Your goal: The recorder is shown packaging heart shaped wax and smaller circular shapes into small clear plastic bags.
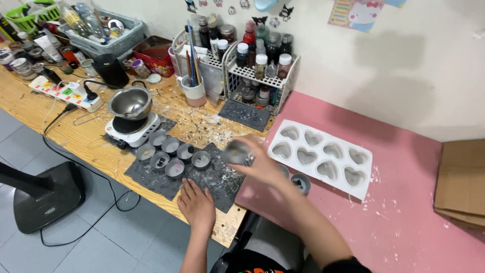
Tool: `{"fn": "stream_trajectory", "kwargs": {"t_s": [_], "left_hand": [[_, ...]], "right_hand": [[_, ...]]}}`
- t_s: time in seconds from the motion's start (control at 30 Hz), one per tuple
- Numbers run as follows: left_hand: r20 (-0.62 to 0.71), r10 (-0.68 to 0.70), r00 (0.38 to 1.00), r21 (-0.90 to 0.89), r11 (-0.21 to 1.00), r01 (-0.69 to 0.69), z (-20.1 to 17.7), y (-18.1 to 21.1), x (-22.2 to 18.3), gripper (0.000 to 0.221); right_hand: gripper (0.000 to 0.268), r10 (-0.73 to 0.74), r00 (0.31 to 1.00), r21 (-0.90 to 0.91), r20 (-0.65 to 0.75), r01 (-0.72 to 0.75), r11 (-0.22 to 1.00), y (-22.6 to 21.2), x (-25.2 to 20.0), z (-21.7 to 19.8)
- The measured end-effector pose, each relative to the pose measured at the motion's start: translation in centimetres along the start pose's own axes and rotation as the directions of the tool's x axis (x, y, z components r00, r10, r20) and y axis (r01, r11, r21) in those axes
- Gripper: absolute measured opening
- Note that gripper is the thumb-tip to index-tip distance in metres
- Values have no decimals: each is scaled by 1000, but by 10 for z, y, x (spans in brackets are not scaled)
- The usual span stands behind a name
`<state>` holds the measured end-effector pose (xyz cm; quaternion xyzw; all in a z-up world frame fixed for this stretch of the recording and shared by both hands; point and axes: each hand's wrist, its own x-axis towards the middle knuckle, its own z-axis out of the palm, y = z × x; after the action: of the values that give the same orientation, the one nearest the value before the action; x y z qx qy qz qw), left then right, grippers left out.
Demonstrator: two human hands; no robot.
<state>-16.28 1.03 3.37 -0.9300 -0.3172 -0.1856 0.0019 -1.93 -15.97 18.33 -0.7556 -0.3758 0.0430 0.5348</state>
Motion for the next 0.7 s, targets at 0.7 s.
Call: {"fn": "stream_trajectory", "kwargs": {"t_s": [0.7], "left_hand": [[13,551,834,-907,359,-223,-78,142,-15,70]], "right_hand": [[88,268,823,-381,-501,-488,786,38,-191,-104]]}}
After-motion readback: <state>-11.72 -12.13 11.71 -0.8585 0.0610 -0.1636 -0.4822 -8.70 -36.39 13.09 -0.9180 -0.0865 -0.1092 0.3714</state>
